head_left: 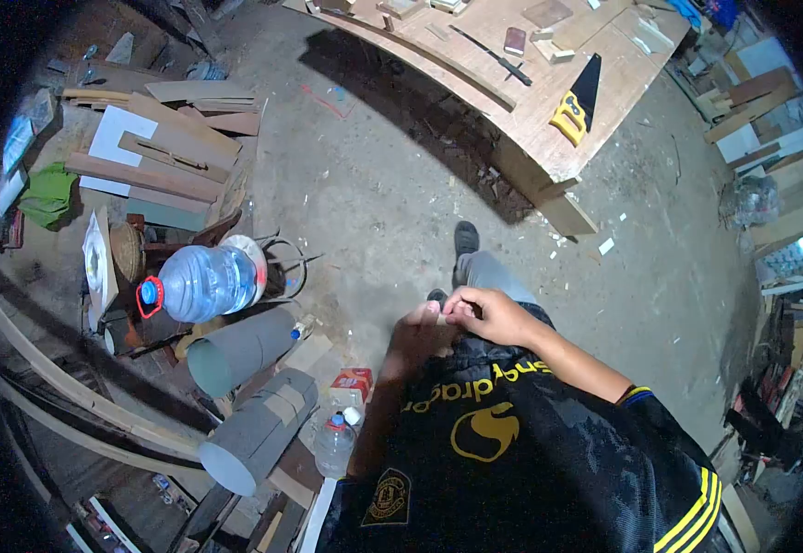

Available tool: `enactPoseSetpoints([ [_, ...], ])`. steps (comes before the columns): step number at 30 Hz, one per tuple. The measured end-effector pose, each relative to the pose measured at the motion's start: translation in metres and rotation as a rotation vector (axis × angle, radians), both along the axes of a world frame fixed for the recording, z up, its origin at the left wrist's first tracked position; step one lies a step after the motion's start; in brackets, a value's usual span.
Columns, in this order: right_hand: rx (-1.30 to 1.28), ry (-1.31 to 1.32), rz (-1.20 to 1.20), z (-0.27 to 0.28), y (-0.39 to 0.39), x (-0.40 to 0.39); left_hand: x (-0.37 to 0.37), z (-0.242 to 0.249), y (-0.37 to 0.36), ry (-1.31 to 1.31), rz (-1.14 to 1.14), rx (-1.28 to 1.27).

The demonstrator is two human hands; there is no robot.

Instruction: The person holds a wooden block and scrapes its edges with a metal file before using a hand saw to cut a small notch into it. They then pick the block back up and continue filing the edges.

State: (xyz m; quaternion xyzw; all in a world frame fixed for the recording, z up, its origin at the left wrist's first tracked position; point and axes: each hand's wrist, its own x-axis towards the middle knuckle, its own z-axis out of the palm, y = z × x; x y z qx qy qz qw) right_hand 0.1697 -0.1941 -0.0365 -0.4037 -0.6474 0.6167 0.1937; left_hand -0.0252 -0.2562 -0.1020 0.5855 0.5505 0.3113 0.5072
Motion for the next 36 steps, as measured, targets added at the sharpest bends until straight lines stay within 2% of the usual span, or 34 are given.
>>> enactPoseSetpoints([
  [1,0.01,0.009,-0.012,-0.003,0.005,0.003,0.003,0.014,0.013,-0.006,0.003,0.006],
  [3,-0.025,-0.035,-0.011,-0.003,0.019,0.006,0.01,0.057,0.042,-0.448,0.103,-0.703],
  [5,-0.015,-0.045,-0.035,-0.001,0.037,0.009,0.013,0.028,0.058,-0.436,0.084,-0.655],
  [7,0.034,-0.055,-0.041,-0.004,0.061,0.012,0.015,0.003,0.083,-0.629,0.098,-0.784],
  [8,0.009,-0.029,-0.05,-0.009,0.072,0.013,0.014,-0.001,0.094,-0.63,0.111,-0.781],
  [10,-0.015,0.002,-0.051,-0.012,0.103,0.015,0.014,0.001,0.126,-0.159,-0.198,-0.012],
  [11,-0.086,0.028,-0.065,-0.012,0.116,0.017,0.016,0.002,0.139,-0.156,-0.192,-0.019],
  [13,-0.163,0.048,-0.074,-0.01,0.14,0.023,0.026,0.008,0.167,0.173,-0.15,0.716],
  [14,-0.155,0.031,-0.073,-0.008,0.151,0.026,0.027,0.009,0.174,0.222,-0.219,0.522],
  [15,-0.146,0.014,-0.071,-0.006,0.162,0.03,0.03,0.009,0.183,0.221,-0.211,0.525],
  [17,-0.177,0.002,-0.061,-0.005,0.183,0.039,0.035,0.004,0.203,-0.204,-0.169,-0.329],
  [18,-0.165,0.008,-0.039,-0.007,0.192,0.045,0.039,0.062,0.227,-0.074,-0.164,-0.242],
  [19,-0.161,0.013,-0.019,-0.01,0.2,0.051,0.042,0.056,0.238,-0.074,-0.167,-0.25],
  [21,-0.141,-0.033,-0.009,-0.006,0.211,0.059,0.047,0.046,0.25,-0.063,-0.274,-0.069],
  [24,-0.11,-0.046,-0.064,-0.003,0.222,0.069,0.057,0.045,0.271,-0.093,-0.315,-0.224],
  [28,-0.145,-0.113,-0.147,-0.002,0.228,0.077,0.067,0.025,0.292,-0.077,-0.45,-0.235],
  [30,-0.209,-0.146,-0.168,-0.005,0.233,0.08,0.074,0.024,0.3,-0.144,-0.349,0.057],
  [31,-0.243,-0.16,-0.166,-0.005,0.233,0.08,0.074,0.025,0.303,-0.161,-0.345,0.024],
  [33,-0.226,-0.093,-0.247,-0.005,0.244,0.075,0.068,0.028,0.328,-0.194,-0.461,-0.372],
  [34,-0.237,-0.098,-0.279,0.0,0.252,0.07,0.064,0.046,0.346,-0.262,-0.44,-0.342],
  [36,-0.241,-0.132,-0.297,-0.001,0.266,0.065,0.06,0.048,0.366,-0.282,-0.435,-0.376],
])
